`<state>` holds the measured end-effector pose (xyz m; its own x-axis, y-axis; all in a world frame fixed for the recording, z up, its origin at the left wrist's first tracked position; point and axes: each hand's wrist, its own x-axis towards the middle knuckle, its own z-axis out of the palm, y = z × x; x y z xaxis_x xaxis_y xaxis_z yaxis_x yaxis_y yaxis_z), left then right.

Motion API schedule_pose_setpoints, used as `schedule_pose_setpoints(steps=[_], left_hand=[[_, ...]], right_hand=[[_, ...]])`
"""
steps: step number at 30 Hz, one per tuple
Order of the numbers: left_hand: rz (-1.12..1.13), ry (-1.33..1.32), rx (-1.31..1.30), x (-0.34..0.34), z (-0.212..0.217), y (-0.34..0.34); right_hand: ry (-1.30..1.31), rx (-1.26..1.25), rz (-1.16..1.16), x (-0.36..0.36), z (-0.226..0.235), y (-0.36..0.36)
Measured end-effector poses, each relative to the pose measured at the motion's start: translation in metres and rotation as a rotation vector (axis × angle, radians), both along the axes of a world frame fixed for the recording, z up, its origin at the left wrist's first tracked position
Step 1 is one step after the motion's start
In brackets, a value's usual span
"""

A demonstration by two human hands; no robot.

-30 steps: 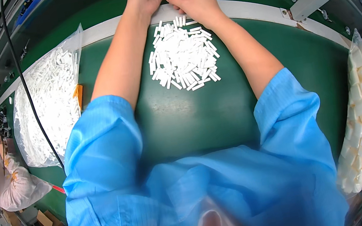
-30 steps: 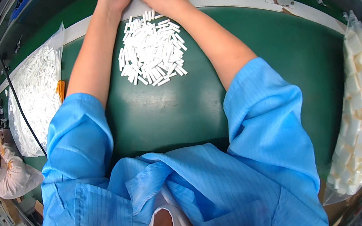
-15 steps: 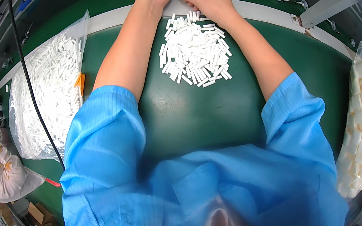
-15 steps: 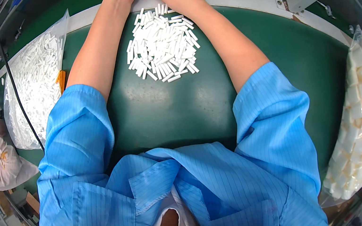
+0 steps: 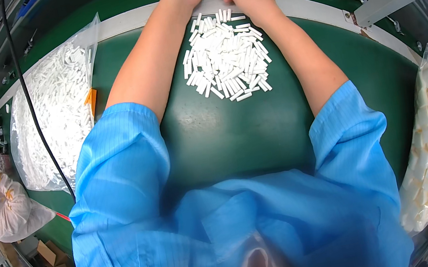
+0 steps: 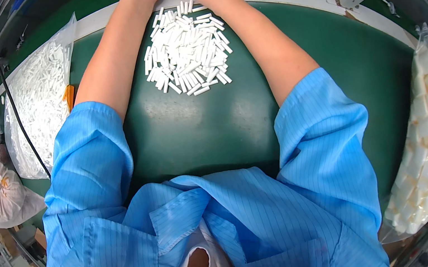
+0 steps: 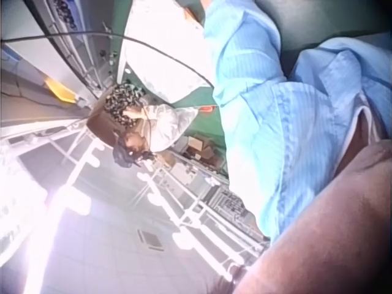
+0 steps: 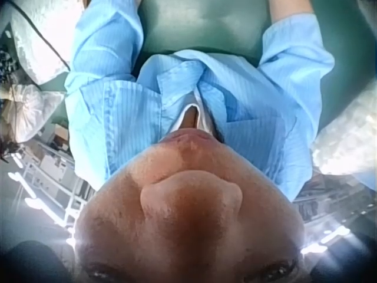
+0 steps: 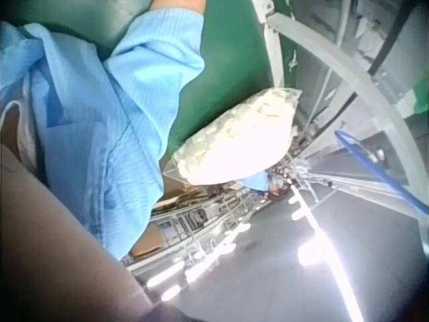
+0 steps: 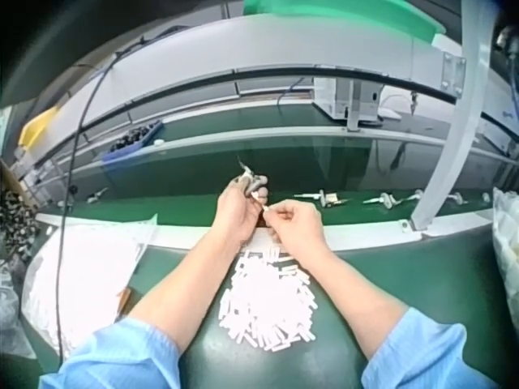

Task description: The person assembles small white plastic pins onto thin metal assemblies by hand at a factory workstation.

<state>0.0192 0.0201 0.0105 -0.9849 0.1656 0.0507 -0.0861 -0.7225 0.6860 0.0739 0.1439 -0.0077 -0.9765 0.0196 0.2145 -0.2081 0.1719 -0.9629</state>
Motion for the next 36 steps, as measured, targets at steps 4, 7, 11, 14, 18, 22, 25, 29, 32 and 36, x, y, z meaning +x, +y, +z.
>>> schedule_pose_setpoints(steps=[4, 7, 11, 14, 18, 22, 25, 29, 32, 36], left_hand=[[0.087, 0.024, -0.316, 0.023, 0.008, 0.023], [0.137, 0.044, -0.333, 0.024, 0.005, 0.018], [0.184, 0.088, -0.341, 0.022, 0.001, 0.024], [0.205, 0.061, -0.351, 0.026, 0.002, 0.026], [0.223, 0.053, -0.344, 0.028, 0.002, 0.027], [0.208, 0.056, -0.312, 0.028, 0.003, 0.028], [0.170, 0.061, -0.302, 0.028, 0.003, 0.028], [0.160, 0.101, -0.497, 0.012, 0.006, 0.013], [0.289, 0.325, -0.837, 0.012, 0.019, 0.003], [0.434, 0.571, -1.274, 0.015, 0.033, -0.024]], right_hand=[[0.032, -0.176, -0.130, -0.005, 0.003, 0.008], [-0.038, 0.017, -0.210, 0.019, 0.034, -0.008], [0.320, 0.239, -0.257, 0.005, 0.013, 0.004], [0.551, 0.461, -0.250, 0.009, 0.017, 0.007], [0.650, 0.533, -0.228, 0.013, 0.022, 0.007], [0.674, 0.584, -0.197, 0.015, 0.024, 0.006], [0.678, 0.561, -0.194, 0.016, 0.024, 0.006], [0.654, 0.499, -0.229, 0.017, 0.028, 0.002], [0.391, 0.712, -0.090, 0.007, 0.024, 0.018], [0.012, 0.883, 0.222, 0.017, 0.061, 0.022]])
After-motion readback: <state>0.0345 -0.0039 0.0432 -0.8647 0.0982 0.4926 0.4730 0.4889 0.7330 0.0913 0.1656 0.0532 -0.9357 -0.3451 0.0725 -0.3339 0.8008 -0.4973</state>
